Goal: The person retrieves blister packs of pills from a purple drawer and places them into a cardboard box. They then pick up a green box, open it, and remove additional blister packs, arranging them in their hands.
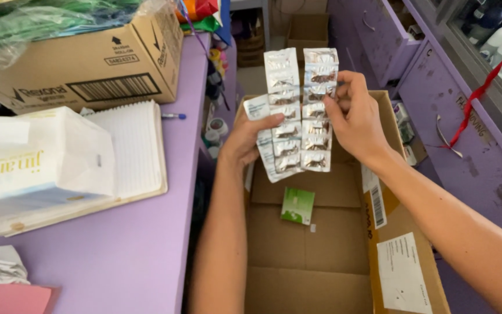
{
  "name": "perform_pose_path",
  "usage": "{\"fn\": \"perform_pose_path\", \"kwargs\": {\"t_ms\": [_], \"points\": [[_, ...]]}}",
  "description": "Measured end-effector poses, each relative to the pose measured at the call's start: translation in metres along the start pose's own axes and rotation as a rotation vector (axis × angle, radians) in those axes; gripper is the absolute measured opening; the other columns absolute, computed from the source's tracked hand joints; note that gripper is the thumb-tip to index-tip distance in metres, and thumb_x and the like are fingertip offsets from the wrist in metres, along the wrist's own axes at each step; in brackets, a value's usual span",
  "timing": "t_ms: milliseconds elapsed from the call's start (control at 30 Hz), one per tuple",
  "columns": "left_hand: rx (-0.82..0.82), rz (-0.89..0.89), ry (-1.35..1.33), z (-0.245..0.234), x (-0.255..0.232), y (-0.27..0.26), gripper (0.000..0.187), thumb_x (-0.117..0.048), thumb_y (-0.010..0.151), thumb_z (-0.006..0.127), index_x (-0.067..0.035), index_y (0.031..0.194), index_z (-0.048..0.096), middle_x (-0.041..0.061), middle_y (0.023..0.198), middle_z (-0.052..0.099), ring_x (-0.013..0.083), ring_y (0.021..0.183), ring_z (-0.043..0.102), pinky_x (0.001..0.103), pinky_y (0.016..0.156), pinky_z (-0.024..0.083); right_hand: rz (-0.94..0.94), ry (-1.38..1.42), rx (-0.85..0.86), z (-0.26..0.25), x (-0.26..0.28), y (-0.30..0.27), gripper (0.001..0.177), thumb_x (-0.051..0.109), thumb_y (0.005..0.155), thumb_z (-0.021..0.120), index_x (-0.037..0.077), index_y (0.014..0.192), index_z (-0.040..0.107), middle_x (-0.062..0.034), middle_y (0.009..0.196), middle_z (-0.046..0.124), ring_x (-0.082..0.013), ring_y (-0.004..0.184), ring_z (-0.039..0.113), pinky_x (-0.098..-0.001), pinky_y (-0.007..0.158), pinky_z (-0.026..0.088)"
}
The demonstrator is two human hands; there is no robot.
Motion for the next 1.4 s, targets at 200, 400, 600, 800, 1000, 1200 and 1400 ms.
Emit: {"fn": "perform_pose_path", "kwargs": {"t_ms": [200,400,600,800,1000,1200,1400], "points": [[0.029,-0.071,-0.050,-0.011,0.015,0.005,0.053,-0.002,0.085,0.077,0.005,0.133,0.058,0.020,0.123,0.070,0.0294,0.107,0.073,0.044,0.089,0.063,0.017,0.025,0.021,0.000,0.001,-0.001,0.036,0.003,0.106,0.062,-0.004,0.135,0.042,-0.0097,0.094,0.060,-0.0143,0.076,0.065,-0.0285,0.065,0.049],[0.060,-0.118,-0.035,-0.008,0.015,0.002,0.055,-0.003,0.085,0.075,0.002,0.137,0.056,0.017,0.126,0.069,0.0272,0.111,0.071,0.040,0.092,0.062,-0.032,0.035,0.007,0.003,-0.002,-0.001,0.037,0.002,0.105,0.064,-0.003,0.135,0.044,-0.0100,0.099,0.058,-0.0138,0.083,0.069,-0.0277,0.070,0.052],[0.018,-0.111,0.008,-0.012,0.015,0.001,0.053,-0.005,0.087,0.073,0.002,0.137,0.056,0.018,0.126,0.069,0.0271,0.109,0.072,0.040,0.090,0.063,-0.006,0.004,0.025,0.004,0.004,-0.001,0.038,0.002,0.105,0.064,-0.004,0.136,0.043,-0.0104,0.097,0.058,-0.0150,0.078,0.066,-0.0289,0.068,0.051],[0.034,-0.107,-0.007,-0.013,0.017,0.000,0.052,-0.006,0.088,0.074,0.003,0.137,0.056,0.018,0.126,0.069,0.0268,0.109,0.072,0.040,0.089,0.063,0.002,0.035,0.027,0.005,0.002,-0.001,0.038,0.003,0.105,0.065,-0.005,0.136,0.044,-0.0103,0.098,0.058,-0.0143,0.079,0.067,-0.0275,0.067,0.052],[0.029,-0.095,0.003,-0.014,0.018,0.003,0.055,-0.007,0.088,0.075,0.002,0.139,0.056,0.018,0.127,0.069,0.0267,0.111,0.071,0.040,0.090,0.063,0.002,0.005,0.032,0.005,0.002,0.000,0.039,0.004,0.104,0.065,-0.005,0.136,0.044,-0.0092,0.096,0.059,-0.0135,0.078,0.068,-0.0270,0.066,0.051],[0.011,-0.117,0.005,-0.011,0.013,0.000,0.053,-0.007,0.088,0.073,0.003,0.138,0.056,0.019,0.127,0.069,0.0277,0.110,0.072,0.041,0.089,0.063,0.023,0.011,0.044,0.005,0.006,0.001,0.038,0.005,0.105,0.065,-0.005,0.136,0.045,-0.0089,0.095,0.059,-0.0139,0.076,0.066,-0.0269,0.064,0.050],[0.001,-0.131,0.010,-0.010,0.015,0.000,0.053,-0.007,0.088,0.073,0.002,0.137,0.057,0.019,0.126,0.070,0.0282,0.110,0.072,0.042,0.089,0.063,-0.001,0.030,0.036,0.005,-0.001,0.001,0.039,0.004,0.104,0.065,-0.005,0.136,0.044,-0.0082,0.095,0.060,-0.0122,0.077,0.069,-0.0257,0.065,0.051]]}}
Point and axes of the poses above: each hand's wrist, its own y-axis towards the middle knuckle, its own z-axis out of the palm, x = y × z, the point moved 5 cm from there along y, towards the middle knuckle
